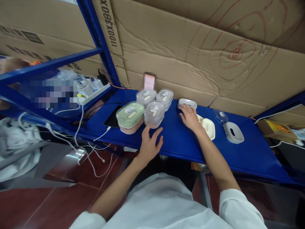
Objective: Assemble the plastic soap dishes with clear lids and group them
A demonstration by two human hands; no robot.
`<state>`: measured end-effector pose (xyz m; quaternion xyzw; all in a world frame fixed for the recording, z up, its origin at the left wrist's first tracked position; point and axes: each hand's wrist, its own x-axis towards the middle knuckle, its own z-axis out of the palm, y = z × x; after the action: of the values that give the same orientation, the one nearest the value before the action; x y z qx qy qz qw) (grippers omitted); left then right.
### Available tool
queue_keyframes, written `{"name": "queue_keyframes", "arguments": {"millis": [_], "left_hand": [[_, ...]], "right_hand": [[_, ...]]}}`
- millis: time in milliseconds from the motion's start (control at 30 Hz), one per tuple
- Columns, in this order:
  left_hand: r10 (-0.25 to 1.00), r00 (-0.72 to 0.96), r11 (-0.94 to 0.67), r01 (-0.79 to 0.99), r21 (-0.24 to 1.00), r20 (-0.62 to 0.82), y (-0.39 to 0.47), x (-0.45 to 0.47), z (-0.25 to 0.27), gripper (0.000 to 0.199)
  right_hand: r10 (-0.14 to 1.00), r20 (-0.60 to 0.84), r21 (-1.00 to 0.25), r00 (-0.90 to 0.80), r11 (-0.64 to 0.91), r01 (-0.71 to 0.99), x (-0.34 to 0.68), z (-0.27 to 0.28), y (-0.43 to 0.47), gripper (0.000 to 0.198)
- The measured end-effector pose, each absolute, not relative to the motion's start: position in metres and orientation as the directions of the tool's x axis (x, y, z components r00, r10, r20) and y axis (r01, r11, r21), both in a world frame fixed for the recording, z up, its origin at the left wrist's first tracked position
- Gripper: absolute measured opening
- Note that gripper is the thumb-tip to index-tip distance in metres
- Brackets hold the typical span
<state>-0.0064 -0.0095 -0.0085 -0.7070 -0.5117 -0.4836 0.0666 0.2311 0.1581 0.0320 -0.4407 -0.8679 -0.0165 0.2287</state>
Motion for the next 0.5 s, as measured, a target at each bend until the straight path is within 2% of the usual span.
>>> {"name": "queue_keyframes", "arguments": {"millis": [133,233,333,400,500], "left_hand": [[0.653,0.165,-0.583,0.732,0.352,0.739,-0.012,0.005,-0.008,0.040],[0.685,0.276,-0.624,0.700,0.347,0.674,-0.010,0.010,-0.013,0.037],[0.699,0.289,-0.630,0.681,0.372,0.654,-0.008,0.008,-0.019,0.038],[0.695,0.273,-0.636,0.666,0.391,0.665,-0.008,0.005,-0.020,0.044],[0.715,0.284,-0.619,0.682,0.390,0.639,-0.008,0.001,-0.017,0.053]], "right_hand": [[0.864,0.427,-0.148,-0.266,0.357,0.922,0.257,0.036,0.189,0.041],[0.884,0.408,-0.163,-0.228,0.316,0.935,0.265,0.041,0.195,0.037],[0.855,0.438,-0.166,-0.279,0.381,0.909,0.267,0.044,0.176,0.039],[0.813,0.433,-0.147,-0.390,0.491,0.859,0.264,0.042,0.148,0.039],[0.727,0.353,-0.128,-0.590,0.662,0.739,0.252,0.036,0.092,0.039]]}}
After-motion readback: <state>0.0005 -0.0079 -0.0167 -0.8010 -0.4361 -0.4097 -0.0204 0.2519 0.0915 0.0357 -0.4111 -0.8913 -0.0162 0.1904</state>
